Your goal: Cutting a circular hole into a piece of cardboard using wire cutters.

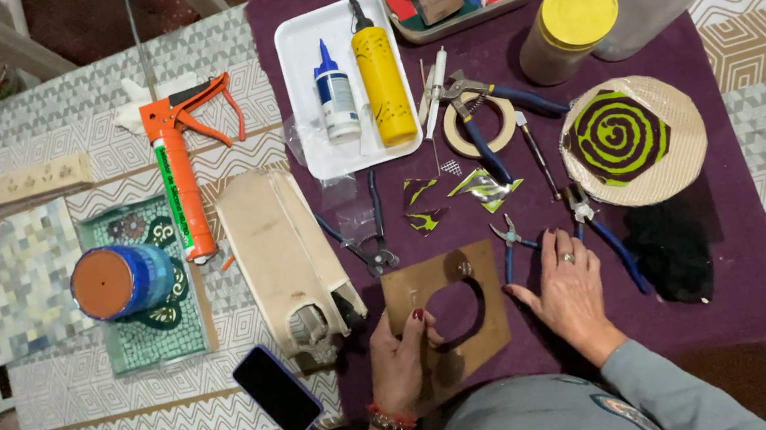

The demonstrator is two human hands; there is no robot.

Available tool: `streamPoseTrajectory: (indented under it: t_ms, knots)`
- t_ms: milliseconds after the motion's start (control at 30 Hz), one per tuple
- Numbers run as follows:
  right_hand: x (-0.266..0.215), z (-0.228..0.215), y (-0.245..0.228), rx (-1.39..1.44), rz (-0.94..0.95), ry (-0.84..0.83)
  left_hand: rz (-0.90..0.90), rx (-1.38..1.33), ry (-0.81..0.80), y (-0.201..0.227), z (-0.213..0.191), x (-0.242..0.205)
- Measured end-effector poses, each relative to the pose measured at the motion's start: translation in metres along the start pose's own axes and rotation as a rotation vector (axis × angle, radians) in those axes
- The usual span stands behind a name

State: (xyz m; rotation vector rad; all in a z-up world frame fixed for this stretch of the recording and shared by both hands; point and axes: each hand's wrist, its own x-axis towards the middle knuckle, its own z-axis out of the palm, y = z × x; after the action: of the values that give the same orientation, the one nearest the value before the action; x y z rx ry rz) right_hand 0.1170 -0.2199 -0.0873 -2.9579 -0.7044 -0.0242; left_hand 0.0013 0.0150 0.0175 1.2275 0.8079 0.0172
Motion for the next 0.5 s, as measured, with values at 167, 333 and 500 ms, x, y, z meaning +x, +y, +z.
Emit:
streamPoseTrajectory:
  t_ms: [167,333,500]
  knots:
    - [0.005,0.005,-0.005,-0.128,0.045,-0.052,0.199,0.488,-0.013,0.058,0.002,-0.027]
    - [0.012,0.017,-0.003,-0.137,0.082,-0.129,0.535,0.759,-0.197,0.093,0.012,-0.045]
    - [0.016,0.02,0.028,0.238,0.09,-0.254,1.137,1.356,-0.574,0.095,0.011,-0.043]
